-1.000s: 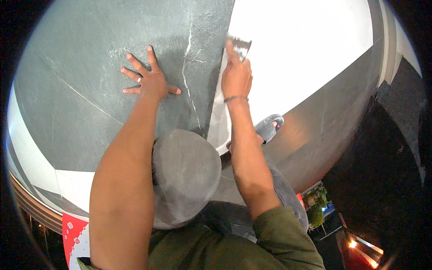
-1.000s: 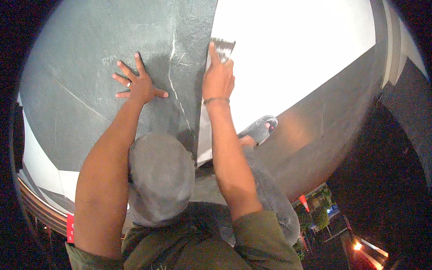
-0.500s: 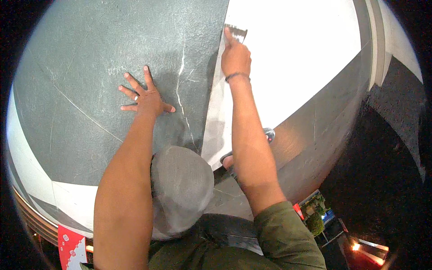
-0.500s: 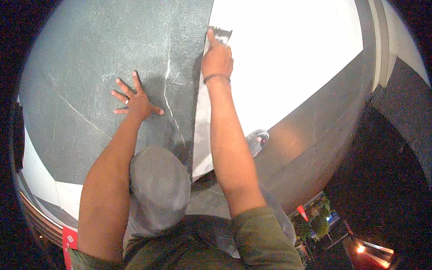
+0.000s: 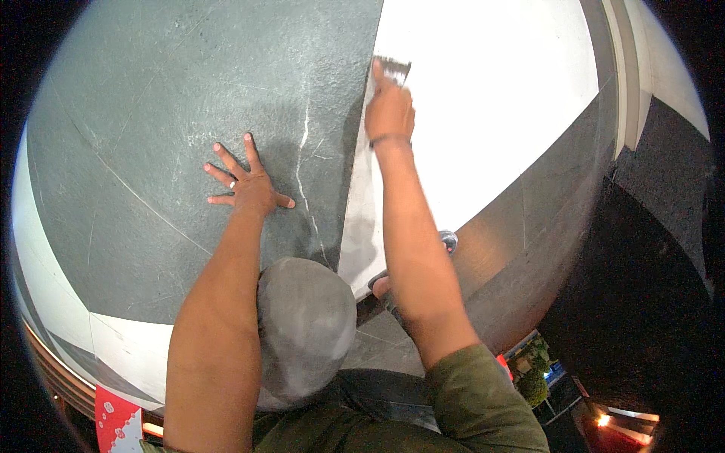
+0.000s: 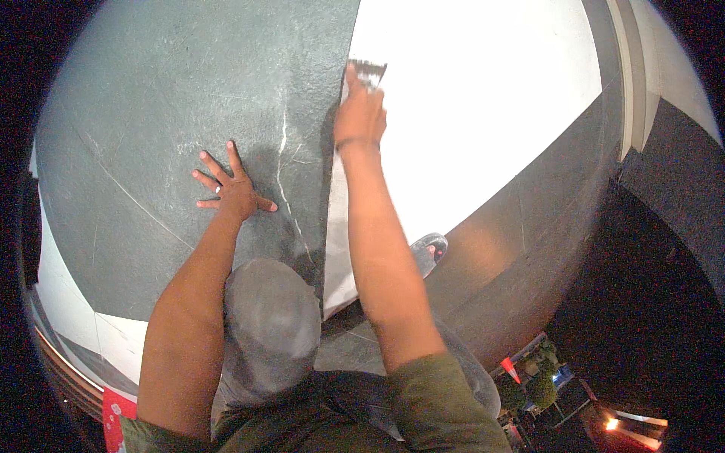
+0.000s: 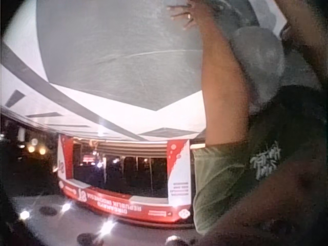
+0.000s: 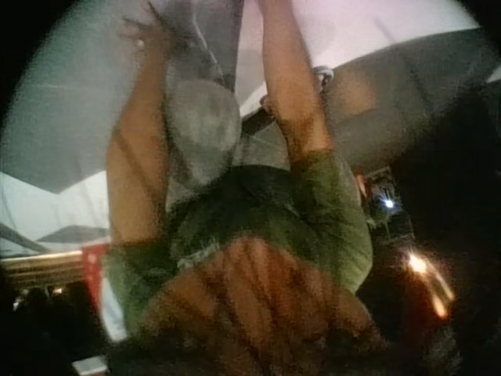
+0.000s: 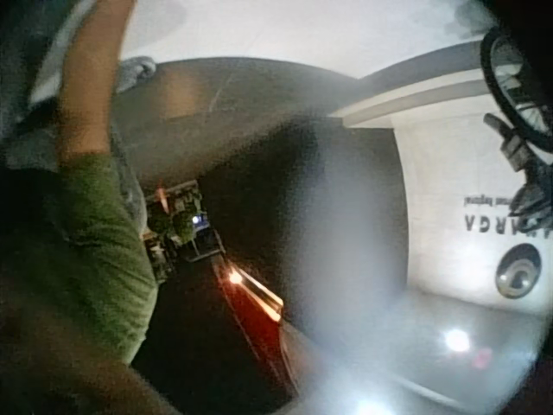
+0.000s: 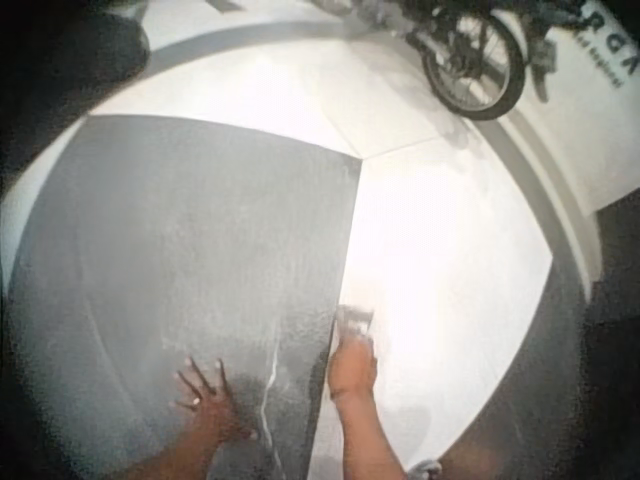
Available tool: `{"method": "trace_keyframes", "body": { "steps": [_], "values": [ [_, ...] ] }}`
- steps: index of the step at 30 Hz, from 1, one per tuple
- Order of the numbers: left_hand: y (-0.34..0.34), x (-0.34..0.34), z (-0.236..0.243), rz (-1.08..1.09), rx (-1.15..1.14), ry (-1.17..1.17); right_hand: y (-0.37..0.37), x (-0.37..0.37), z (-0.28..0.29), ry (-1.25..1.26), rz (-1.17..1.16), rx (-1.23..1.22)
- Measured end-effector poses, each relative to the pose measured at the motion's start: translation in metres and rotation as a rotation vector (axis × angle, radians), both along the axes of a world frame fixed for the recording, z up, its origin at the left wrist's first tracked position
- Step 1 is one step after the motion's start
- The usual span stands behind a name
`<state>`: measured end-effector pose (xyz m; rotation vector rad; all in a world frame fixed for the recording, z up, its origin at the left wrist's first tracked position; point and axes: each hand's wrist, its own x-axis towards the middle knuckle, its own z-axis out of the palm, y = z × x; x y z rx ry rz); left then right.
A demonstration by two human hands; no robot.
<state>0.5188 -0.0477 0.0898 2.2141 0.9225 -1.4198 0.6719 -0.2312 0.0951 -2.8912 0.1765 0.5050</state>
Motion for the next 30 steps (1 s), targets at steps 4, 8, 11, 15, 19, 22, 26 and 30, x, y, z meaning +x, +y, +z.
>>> {"method": "trace_keyframes", "body": {
  "steps": [4, 8, 11, 15, 19, 22, 26, 30],
  "values": [
    [-0.002, 0.006, 0.004, -0.02, -0.004, 0.034, 0.013, 0.069, 0.015, 0.015, -0.036, -0.014],
    [0.0, 0.009, 0.006, -0.031, 0.004, 0.072, 0.007, 0.037, 0.022, 0.072, 0.013, -0.062],
    [0.005, 0.006, 0.013, -0.022, 0.007, 0.053, 0.017, -0.001, 0.031, 0.091, -0.062, -0.013],
    [-0.001, 0.013, 0.009, -0.026, -0.014, 0.063, 0.011, 0.017, 0.026, 0.081, -0.072, -0.029],
    [-0.001, 0.006, 0.006, -0.026, -0.002, 0.058, 0.015, 0.008, 0.024, 0.032, -0.045, -0.028],
    [0.0, 0.006, 0.008, -0.019, -0.008, 0.064, 0.018, -0.011, 0.018, 0.044, -0.126, 0.022],
    [0.004, 0.001, 0.005, -0.03, -0.007, 0.024, 0.023, 0.017, -0.003, -0.049, -0.12, 0.008],
    [0.0, 0.007, 0.003, -0.026, -0.016, 0.048, 0.03, 0.125, 0.01, 0.013, -0.066, -0.023]
  ]
}}
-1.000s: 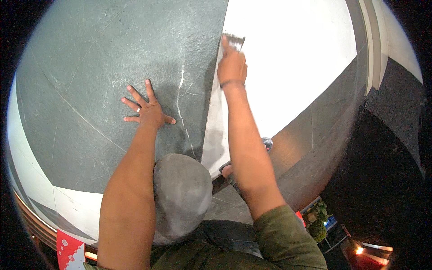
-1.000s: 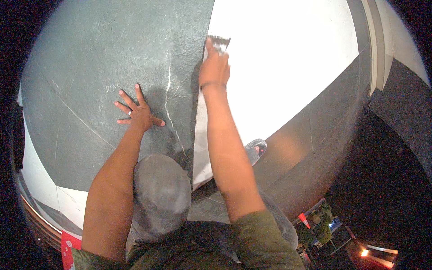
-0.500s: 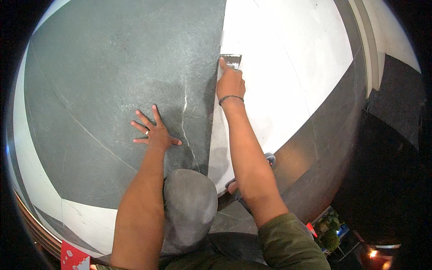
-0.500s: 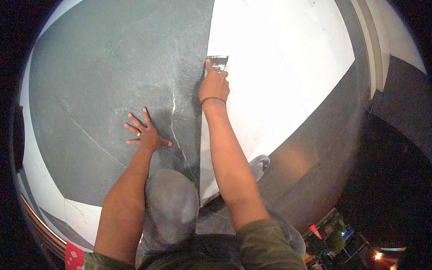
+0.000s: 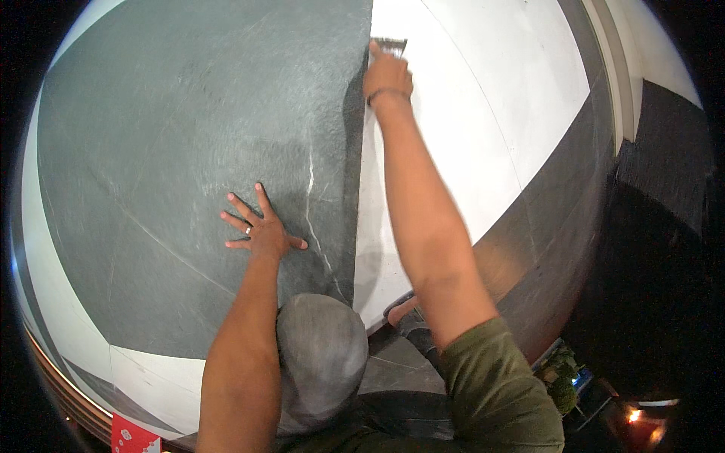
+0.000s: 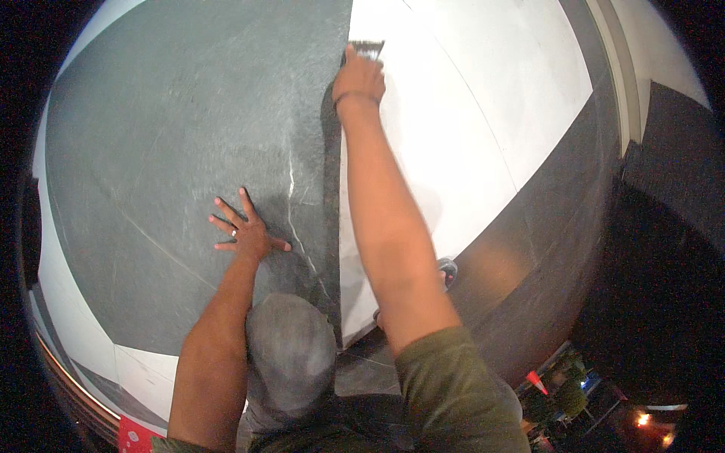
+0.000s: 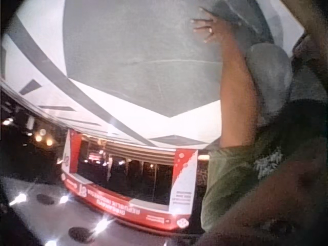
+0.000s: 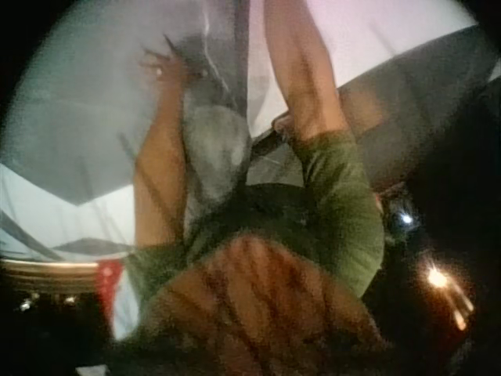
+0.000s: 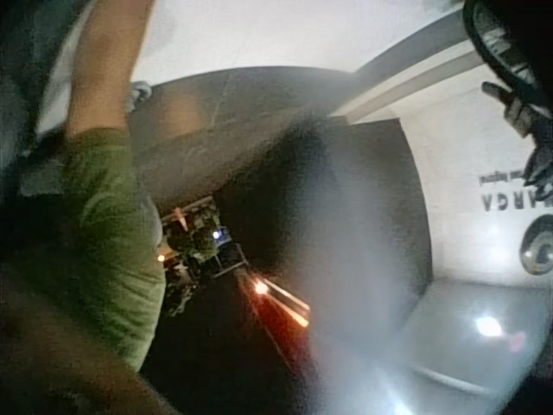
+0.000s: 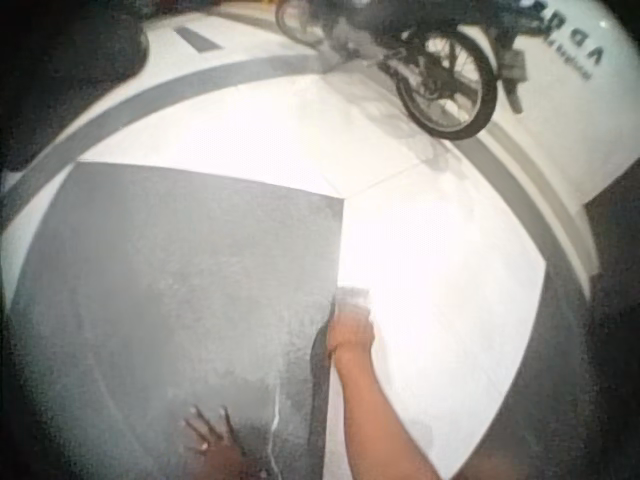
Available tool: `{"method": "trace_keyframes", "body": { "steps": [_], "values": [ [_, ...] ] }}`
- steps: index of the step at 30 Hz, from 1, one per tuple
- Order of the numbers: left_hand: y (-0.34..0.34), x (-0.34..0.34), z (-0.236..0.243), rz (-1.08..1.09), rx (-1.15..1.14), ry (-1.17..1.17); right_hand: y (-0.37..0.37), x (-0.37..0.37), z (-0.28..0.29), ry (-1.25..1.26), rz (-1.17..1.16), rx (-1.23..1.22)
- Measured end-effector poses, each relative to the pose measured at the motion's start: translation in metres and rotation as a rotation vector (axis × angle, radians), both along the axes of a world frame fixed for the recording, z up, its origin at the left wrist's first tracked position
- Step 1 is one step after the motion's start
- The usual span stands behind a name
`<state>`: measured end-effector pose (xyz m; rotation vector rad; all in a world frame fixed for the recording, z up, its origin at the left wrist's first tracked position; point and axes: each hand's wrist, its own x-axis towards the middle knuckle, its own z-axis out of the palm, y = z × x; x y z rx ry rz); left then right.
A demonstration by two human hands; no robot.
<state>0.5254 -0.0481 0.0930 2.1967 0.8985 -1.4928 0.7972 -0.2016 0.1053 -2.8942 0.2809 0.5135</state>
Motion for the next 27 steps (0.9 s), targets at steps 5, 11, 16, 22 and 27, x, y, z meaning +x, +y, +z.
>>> {"method": "trace_keyframes", "body": {
  "steps": [5, 11, 16, 22, 27],
  "values": [
    [0.004, 0.0, 0.0, 0.014, 0.021, -0.036, -0.007, 0.008, -0.005, 0.009, 0.066, 0.006],
    [0.0, 0.004, 0.002, 0.001, 0.034, 0.033, -0.002, 0.004, 0.0, 0.007, 0.024, 0.071],
    [-0.004, -0.004, 0.0, -0.024, 0.031, -0.013, -0.009, 0.043, 0.021, 0.137, 0.097, 0.034],
    [0.001, -0.003, -0.013, -0.045, 0.046, -0.051, -0.013, 0.047, 0.014, 0.122, 0.05, 0.076],
    [0.002, -0.016, -0.006, -0.048, 0.033, 0.011, -0.024, 0.003, 0.01, 0.118, 0.123, 0.089]
  ]
}}
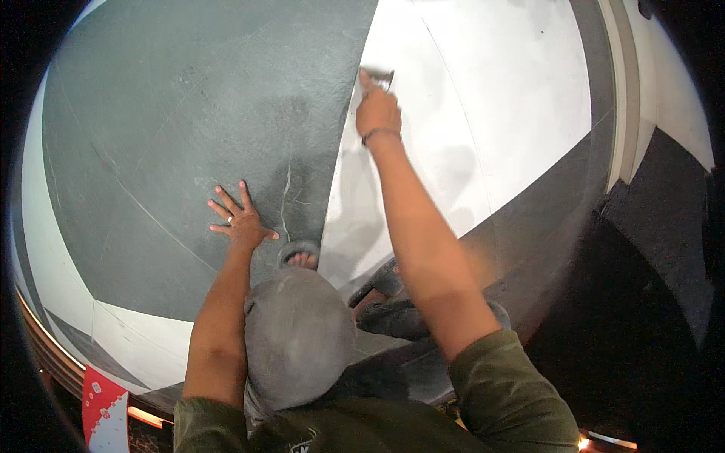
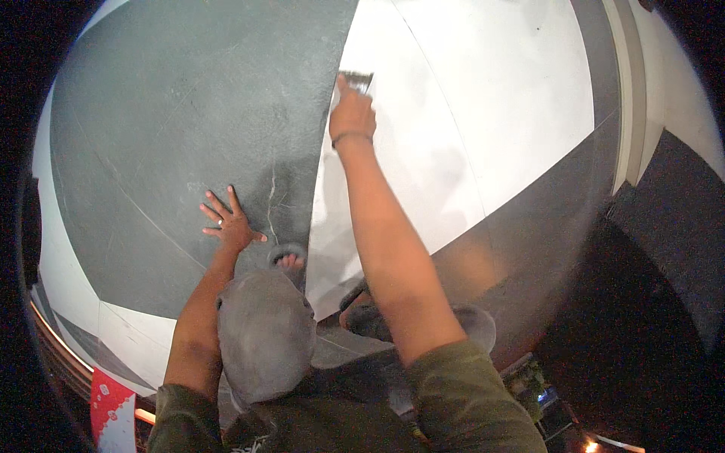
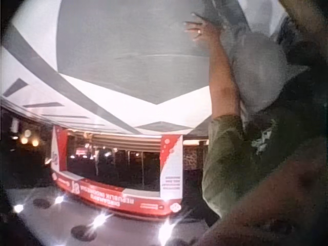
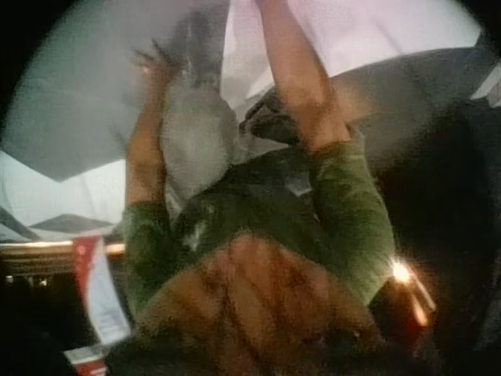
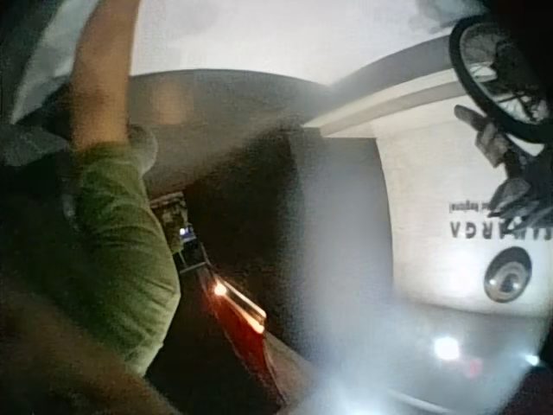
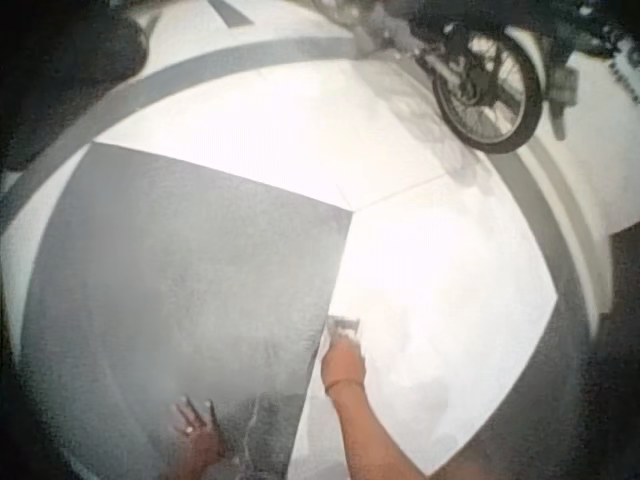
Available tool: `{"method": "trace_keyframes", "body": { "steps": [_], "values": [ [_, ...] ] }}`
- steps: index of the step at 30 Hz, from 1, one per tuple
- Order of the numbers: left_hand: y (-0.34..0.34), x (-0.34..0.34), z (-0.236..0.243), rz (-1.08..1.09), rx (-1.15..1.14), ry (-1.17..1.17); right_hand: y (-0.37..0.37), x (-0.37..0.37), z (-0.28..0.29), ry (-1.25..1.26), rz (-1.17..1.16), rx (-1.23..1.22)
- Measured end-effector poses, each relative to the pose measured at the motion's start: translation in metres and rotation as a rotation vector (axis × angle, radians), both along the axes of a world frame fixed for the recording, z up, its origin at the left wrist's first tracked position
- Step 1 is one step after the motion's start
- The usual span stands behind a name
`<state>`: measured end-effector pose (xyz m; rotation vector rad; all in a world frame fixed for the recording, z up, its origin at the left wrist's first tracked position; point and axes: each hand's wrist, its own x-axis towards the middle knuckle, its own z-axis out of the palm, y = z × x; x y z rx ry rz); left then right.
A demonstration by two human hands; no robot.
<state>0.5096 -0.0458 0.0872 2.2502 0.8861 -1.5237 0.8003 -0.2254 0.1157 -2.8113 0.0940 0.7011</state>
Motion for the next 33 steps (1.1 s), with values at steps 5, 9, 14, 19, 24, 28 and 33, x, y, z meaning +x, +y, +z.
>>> {"method": "trace_keyframes", "body": {
  "steps": [5, 9, 14, 19, 24, 28, 33],
  "values": [
    [0.0, 0.017, 0.007, 0.051, -0.02, 0.042, 0.001, 0.007, -0.006, -0.041, -0.036, -0.008],
    [-0.007, 0.007, -0.011, -0.008, 0.029, 0.01, -0.005, 0.032, -0.002, 0.012, 0.02, 0.032],
    [0.002, 0.003, -0.007, -0.008, 0.071, 0.025, 0.004, -0.044, -0.002, 0.077, -0.076, 0.068],
    [-0.015, 0.021, -0.016, 0.18, 0.109, -0.134, -0.012, -0.002, -0.032, -0.196, 0.024, 0.093],
    [0.005, 0.105, 0.001, 0.361, 0.106, -0.643, -0.001, 0.022, -0.002, -0.099, -0.049, 0.099],
    [0.036, 0.19, -0.008, 0.49, 0.043, -0.555, 0.014, -0.02, -0.002, -0.064, -0.081, 0.136],
    [0.019, 0.248, 0.005, 0.629, -0.036, -0.198, 0.012, 0.046, -0.005, -0.109, -0.096, 0.154]
  ]
}}
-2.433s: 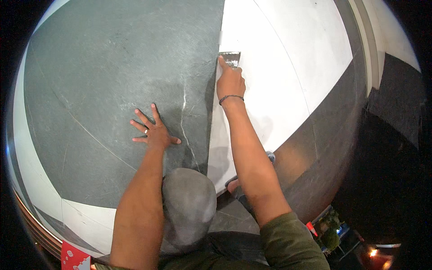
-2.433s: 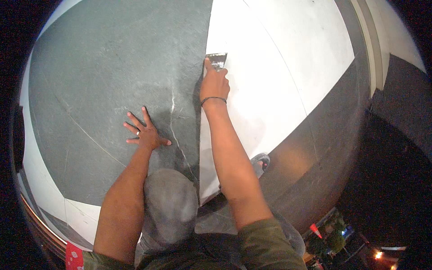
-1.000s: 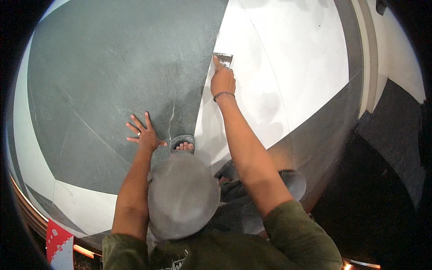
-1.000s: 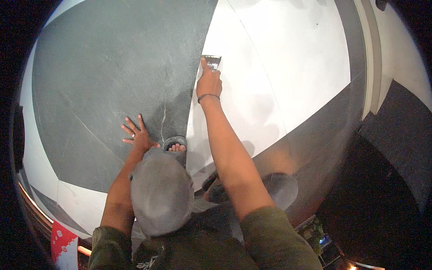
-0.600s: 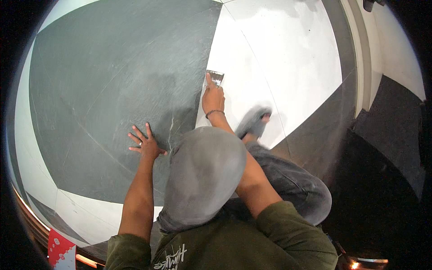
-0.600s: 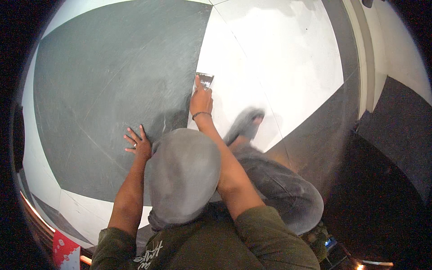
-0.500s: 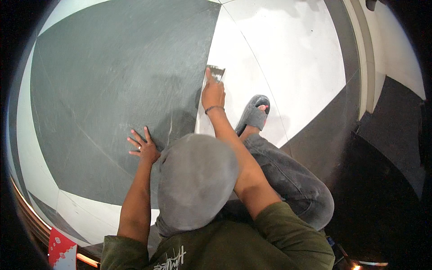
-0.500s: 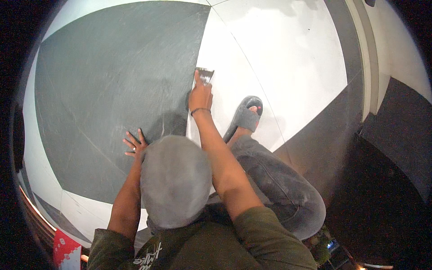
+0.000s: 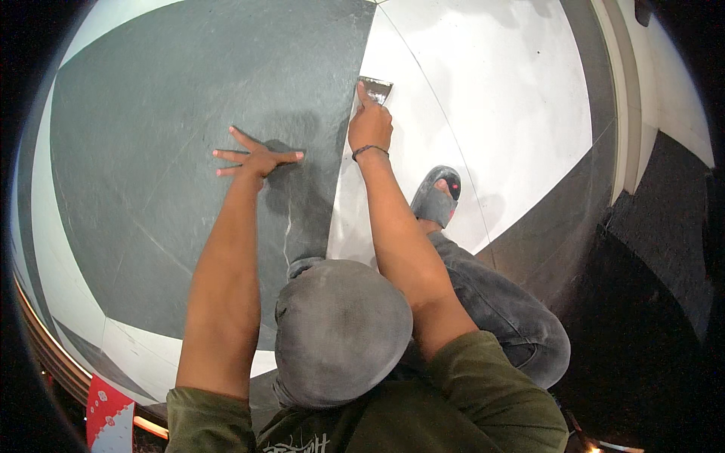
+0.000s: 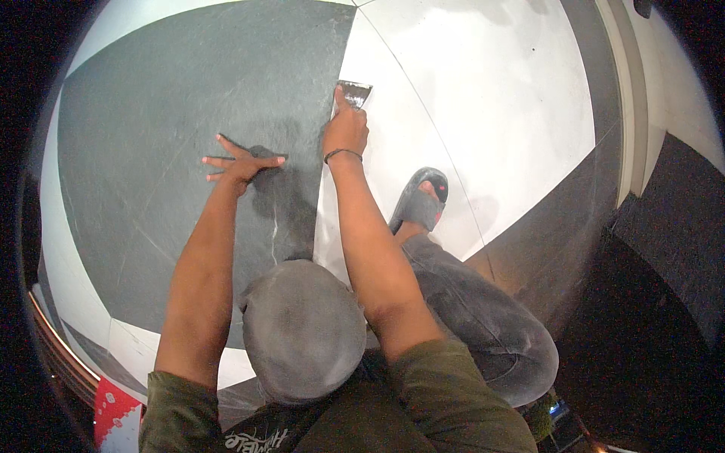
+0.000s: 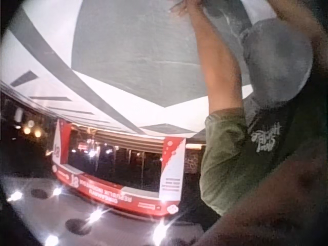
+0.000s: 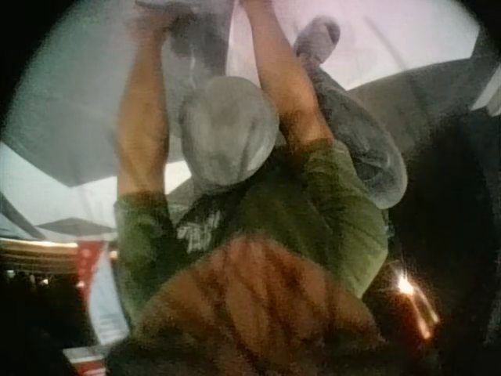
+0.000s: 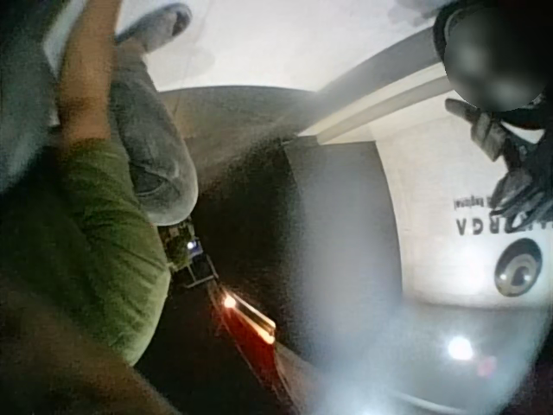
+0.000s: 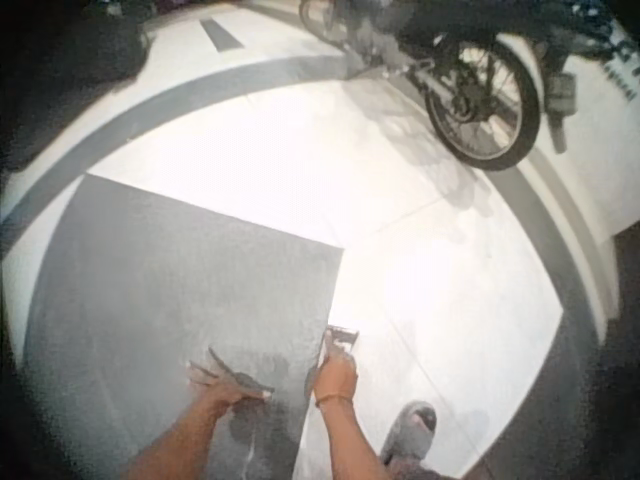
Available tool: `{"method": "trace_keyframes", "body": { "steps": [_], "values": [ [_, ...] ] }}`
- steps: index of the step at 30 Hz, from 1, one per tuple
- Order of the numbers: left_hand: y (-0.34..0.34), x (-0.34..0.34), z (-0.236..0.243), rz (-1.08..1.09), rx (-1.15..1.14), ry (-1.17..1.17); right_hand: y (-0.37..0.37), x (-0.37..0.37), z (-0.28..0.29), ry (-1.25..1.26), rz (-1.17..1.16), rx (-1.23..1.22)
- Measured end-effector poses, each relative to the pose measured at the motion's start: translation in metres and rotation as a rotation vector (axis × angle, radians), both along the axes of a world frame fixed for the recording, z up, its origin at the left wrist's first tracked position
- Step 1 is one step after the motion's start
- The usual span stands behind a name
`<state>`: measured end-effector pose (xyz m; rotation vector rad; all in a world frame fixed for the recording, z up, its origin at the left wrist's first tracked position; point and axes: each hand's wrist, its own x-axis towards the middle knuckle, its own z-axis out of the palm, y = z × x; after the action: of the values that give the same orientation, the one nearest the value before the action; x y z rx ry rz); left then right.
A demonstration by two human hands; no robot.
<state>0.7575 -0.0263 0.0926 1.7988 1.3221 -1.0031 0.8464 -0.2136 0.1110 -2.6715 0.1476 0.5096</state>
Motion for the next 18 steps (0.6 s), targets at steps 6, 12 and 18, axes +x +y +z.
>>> {"method": "trace_keyframes", "body": {
  "steps": [6, 12, 18],
  "values": [
    [0.006, 0.004, -0.01, -0.073, 0.025, 0.122, 0.012, -0.033, 0.006, 0.09, -0.088, 0.008],
    [-0.006, 0.014, -0.004, -0.103, -0.029, 0.162, 0.009, 0.07, 0.004, -0.09, 0.033, -0.038],
    [0.006, 0.012, -0.006, -0.19, -0.04, 0.197, 0.019, 0.027, 0.006, 0.073, 0.051, -0.082]
  ]
}}
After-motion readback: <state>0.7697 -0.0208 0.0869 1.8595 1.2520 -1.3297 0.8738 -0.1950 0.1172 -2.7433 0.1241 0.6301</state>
